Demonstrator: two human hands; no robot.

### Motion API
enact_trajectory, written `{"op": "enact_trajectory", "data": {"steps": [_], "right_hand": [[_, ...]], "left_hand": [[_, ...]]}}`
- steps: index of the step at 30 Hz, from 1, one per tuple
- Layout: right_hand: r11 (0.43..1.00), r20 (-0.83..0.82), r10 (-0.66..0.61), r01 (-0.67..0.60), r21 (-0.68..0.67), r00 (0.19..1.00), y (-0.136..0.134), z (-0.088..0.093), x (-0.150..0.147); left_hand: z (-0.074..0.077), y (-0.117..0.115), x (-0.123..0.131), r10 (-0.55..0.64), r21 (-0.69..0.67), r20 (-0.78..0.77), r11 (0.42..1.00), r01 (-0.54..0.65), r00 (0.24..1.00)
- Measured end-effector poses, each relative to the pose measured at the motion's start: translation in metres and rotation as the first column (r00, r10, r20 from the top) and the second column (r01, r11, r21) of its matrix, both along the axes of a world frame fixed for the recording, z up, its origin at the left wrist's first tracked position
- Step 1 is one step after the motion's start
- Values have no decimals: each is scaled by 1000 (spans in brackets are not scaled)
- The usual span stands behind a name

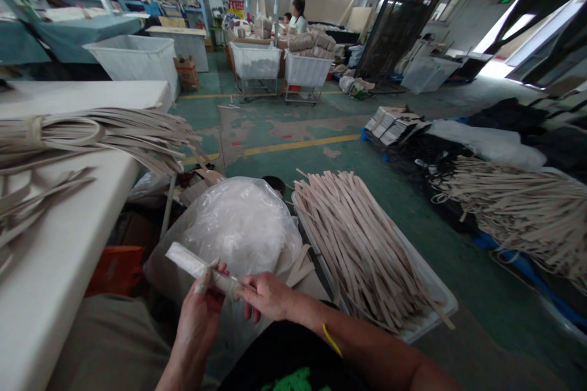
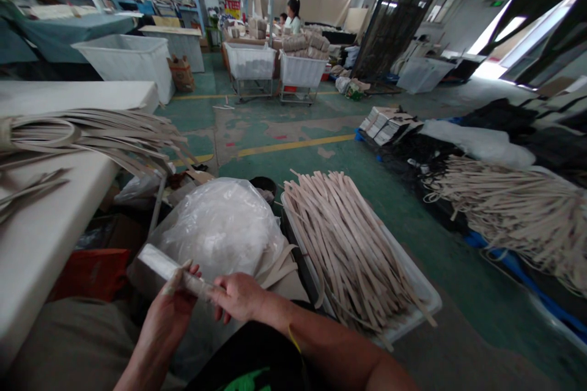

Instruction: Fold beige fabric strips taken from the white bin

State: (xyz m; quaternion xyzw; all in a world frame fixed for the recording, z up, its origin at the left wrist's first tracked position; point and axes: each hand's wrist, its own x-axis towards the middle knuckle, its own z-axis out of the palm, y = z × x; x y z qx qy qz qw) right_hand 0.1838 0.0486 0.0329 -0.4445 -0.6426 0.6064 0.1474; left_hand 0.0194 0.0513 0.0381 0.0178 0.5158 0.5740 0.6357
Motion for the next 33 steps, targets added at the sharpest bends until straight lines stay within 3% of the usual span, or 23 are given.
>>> {"op": "enact_trajectory", "data": {"steps": [5, 12, 17, 20, 22, 25, 28, 33], "right_hand": [[1000, 13, -22, 22, -20, 1000, 0, 3, -1], [990, 17, -138, 138, -29, 990, 2, 7, -11], [994, -138, -98, 91, -58, 985, 3, 9, -8], [993, -187, -102, 89, -75, 977, 4, 10, -9], [991, -169, -118, 104, -84, 979, 3, 9, -9], [992, -104, -90, 79, -102, 990, 0, 8, -9], [986, -69, -58, 46, -157, 996, -4, 8, -8], [991, -92, -56, 44, -128, 994, -3, 13, -12]], "left_hand": [[-2, 1, -3, 31, 29, -12, 999, -31, 999], [-6, -7, 4, -116, 166, -104, 977, 133, 988], [-11, -11, 4, -180, 217, -237, 948, 233, 955], [-12, -13, 8, -280, 195, -203, 928, 319, 938], [-10, -10, 8, -254, 186, -138, 943, 277, 957], [-4, -2, 2, -59, 129, -34, 990, 63, 998], [-3, 7, -9, 106, 45, -14, 993, -105, 994], [-10, 9, -15, 98, 47, -9, 994, -97, 995]]}}
